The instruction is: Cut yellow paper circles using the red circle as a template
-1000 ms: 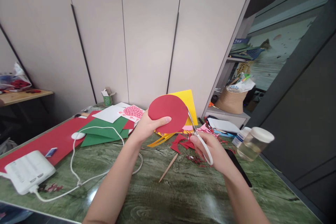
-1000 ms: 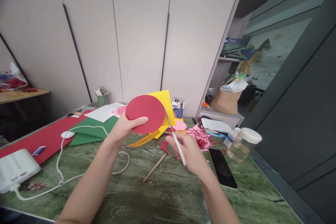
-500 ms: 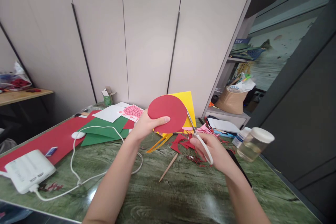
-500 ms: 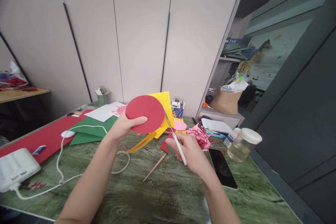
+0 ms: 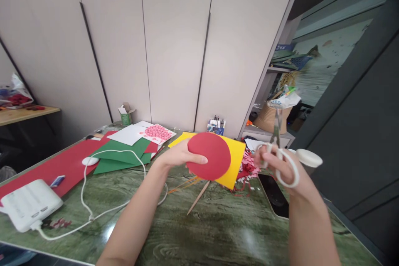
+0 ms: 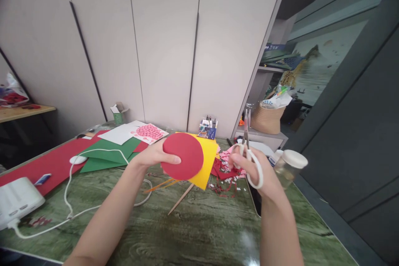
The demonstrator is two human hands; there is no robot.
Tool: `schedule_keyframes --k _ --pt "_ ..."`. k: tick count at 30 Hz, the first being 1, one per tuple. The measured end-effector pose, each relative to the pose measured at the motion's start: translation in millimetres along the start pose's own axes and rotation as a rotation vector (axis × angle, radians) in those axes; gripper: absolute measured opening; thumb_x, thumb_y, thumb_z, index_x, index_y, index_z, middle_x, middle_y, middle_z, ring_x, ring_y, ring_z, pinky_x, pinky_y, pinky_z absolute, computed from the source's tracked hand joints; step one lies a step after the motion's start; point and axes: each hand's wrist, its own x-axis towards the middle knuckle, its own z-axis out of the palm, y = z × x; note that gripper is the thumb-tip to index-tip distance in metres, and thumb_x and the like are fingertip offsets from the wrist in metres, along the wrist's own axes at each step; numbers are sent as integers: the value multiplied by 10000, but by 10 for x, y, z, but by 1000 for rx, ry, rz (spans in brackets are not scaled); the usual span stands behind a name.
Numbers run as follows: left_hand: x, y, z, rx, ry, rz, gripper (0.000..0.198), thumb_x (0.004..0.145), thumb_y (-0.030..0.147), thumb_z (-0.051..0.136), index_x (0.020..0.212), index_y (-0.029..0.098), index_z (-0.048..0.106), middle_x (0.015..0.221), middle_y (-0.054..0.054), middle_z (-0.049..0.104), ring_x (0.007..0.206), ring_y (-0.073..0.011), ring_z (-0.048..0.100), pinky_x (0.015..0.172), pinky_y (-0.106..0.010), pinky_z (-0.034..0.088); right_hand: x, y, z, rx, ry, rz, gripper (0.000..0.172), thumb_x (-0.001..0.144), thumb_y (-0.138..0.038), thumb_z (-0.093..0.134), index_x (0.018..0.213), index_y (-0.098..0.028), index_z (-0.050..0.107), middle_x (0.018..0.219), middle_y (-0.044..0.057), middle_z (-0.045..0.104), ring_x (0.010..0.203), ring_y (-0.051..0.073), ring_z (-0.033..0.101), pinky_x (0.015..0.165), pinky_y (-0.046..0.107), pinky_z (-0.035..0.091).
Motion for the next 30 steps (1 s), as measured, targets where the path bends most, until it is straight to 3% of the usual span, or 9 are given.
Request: schedule_keyframes --k 2,4,7,9,12,17,23,30 --pt "6 19 64 98 -115 -19 451 613 241 727 1050 203 622 1012 -57 673 868 -198 628 695 -284 521 27 -58 121 95 17 74 308 751 -416 624 656 -197 431 818 59 615 770 201 569 662 291 429" --pt "7 33 111 204 -193 -56 431 625 259 714 1043 197 626 1033 -57 670 899 -205 620 740 -301 508 37 -122 231 190 -53 135 301 716 -334 675 677 -199 409 950 74 609 867 214 565 706 296 439" --pt "2 45 141 332 -236 -101 381 640 291 695 1000 179 644 977 -56 685 817 -195 631 676 -278 500 35 -186 337 181 -144 178 319 677 -278 707 673 -196 398 810 22 579 701 148 530 578 239 410" --pt "-1 54 144 390 -265 -103 351 644 307 687 964 168 655 919 -51 694 761 -180 627 637 -258 487 35 -202 375 134 -165 186 326 664 -264 712 657 -194 394 661 -33 500 559 95 433 476 205 331" --pt "-2 70 141 449 -284 -107 301 646 326 676 894 155 670 822 -40 694 678 -157 607 575 -235 461 40 -202 406 97 -154 179 322 662 -261 710 642 -187 397 595 -63 417 504 71 342 438 197 266" --pt "20 67 143 431 -199 -112 297 647 338 674 883 158 675 808 -40 681 656 -141 592 549 -220 447 56 -148 406 143 -95 167 334 654 -245 717 655 -192 387 626 -60 425 519 73 363 453 199 284" --pt "113 -18 164 224 50 -41 305 724 426 601 677 128 644 515 -8 567 446 -78 497 438 -182 378 98 -5 370 200 169 153 342 629 -267 737 684 -199 406 615 -61 423 505 81 374 465 215 292" --pt "126 -68 317 108 29 -26 356 701 405 637 968 170 627 727 -58 651 450 -102 545 402 -203 431 103 43 371 259 209 171 343 625 -285 746 689 -200 420 589 -63 409 508 91 377 475 223 290"
